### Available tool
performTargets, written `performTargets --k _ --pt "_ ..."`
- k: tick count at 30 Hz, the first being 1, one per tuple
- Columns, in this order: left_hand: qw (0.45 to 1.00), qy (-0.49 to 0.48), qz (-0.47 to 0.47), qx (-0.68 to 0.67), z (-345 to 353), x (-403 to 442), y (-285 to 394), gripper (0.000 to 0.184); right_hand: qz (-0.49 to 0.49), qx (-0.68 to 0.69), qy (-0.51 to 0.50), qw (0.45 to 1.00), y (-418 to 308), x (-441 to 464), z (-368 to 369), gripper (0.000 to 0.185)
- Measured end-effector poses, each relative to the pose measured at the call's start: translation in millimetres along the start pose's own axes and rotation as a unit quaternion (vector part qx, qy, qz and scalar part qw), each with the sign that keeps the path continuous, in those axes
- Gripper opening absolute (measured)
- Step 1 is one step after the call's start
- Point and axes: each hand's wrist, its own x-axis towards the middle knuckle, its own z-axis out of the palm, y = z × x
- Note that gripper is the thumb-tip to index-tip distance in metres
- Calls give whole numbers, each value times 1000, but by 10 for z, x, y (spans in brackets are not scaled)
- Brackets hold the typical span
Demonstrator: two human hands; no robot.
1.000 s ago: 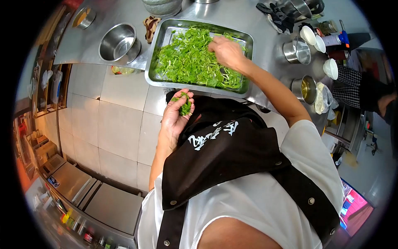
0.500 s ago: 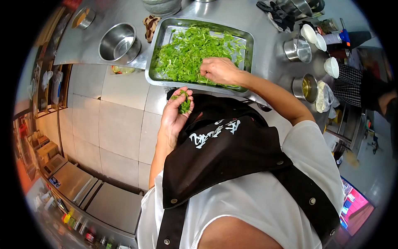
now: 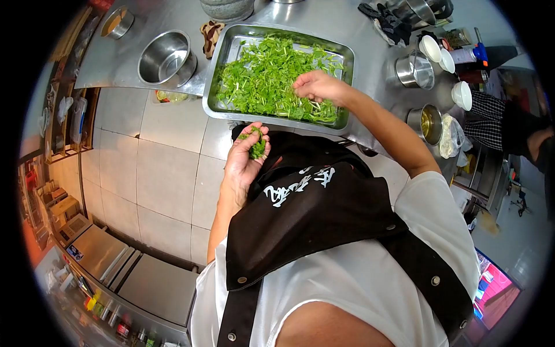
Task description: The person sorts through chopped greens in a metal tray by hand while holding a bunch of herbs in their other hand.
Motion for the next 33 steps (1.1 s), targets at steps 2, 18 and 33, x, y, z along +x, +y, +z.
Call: performTargets --k 2,18,33 --pt "1000 -3 1 1 8 -1 8 24 11 23 4 1000 23 4 -39 11" --pt "1000 0 -5 4 13 -9 6 26 86 224 -60 969 -52 -126 -132 7" --pt "997 -25 -11 71 423 74 -12 27 -64 9 -63 996 -326 -403 321 11"
